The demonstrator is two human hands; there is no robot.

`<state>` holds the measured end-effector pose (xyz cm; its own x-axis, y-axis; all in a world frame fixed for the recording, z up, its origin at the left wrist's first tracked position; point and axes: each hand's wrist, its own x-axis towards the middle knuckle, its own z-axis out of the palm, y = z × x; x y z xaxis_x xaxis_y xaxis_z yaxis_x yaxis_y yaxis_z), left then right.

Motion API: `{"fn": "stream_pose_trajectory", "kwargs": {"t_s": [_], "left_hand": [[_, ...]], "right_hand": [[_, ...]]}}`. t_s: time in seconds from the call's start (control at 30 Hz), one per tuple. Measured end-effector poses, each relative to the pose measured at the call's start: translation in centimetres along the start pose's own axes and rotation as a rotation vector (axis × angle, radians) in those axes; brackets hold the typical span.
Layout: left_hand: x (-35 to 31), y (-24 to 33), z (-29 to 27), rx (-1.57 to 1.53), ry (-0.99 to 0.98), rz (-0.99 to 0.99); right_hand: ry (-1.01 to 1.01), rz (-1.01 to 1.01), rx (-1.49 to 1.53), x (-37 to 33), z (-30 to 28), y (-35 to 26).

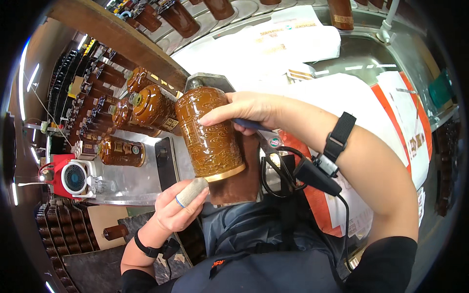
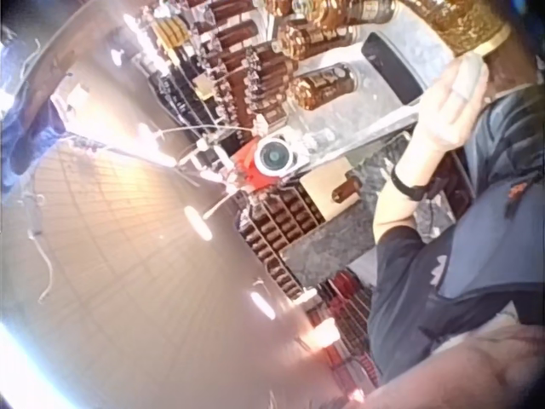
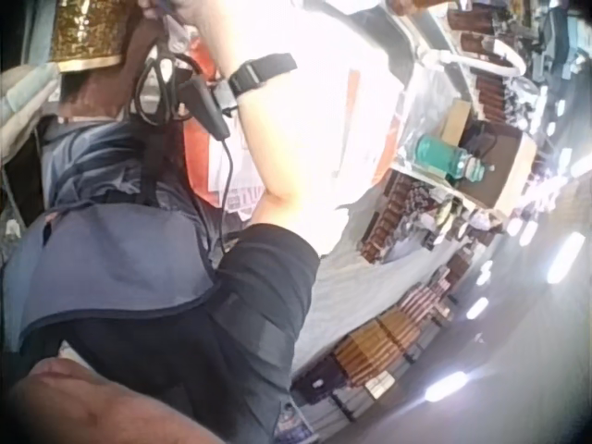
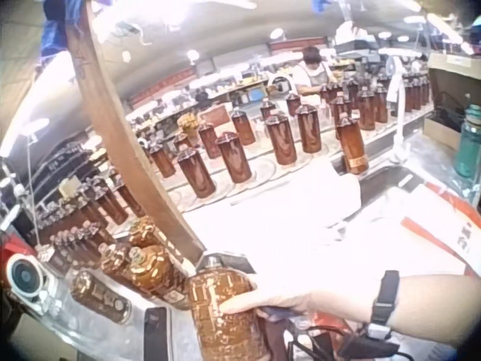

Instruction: Applying labels and protective seals to brown ceramic/glass bottles on a manufacturing production line.

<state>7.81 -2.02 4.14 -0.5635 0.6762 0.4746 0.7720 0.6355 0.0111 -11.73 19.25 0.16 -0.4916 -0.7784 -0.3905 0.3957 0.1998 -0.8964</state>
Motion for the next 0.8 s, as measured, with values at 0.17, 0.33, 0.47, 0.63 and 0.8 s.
{"fn": "stream_pose_trajectory", "kwargs": {"t_s": [0.17,0.33,0.47,0.63,0.8], "left_hand": [[0.0,-0.4,0.0,-0.005,0.0,0.013],[-0.5,-0.5,0.2,-0.022,0.018,0.02],[-0.6,-0.2,0.3,-0.031,0.027,-0.004],[-0.3,-0.5,0.3,-0.016,0.03,0.02],[-0.1,-0.1,0.2,-0.003,0.021,0.014]], "right_hand": [[0.101,-0.098,-0.273,-1.1,2.9,-3.3],[0.1,-0.006,-0.39,-0.5,0.8,-2.6],[-0.065,-0.113,-0.017,-0.4,1.0,-1.5],[0.255,-0.055,-0.549,-0.6,3.1,-3.3],[0.071,-0.133,-0.346,-1.1,0.9,-3.2]]}}
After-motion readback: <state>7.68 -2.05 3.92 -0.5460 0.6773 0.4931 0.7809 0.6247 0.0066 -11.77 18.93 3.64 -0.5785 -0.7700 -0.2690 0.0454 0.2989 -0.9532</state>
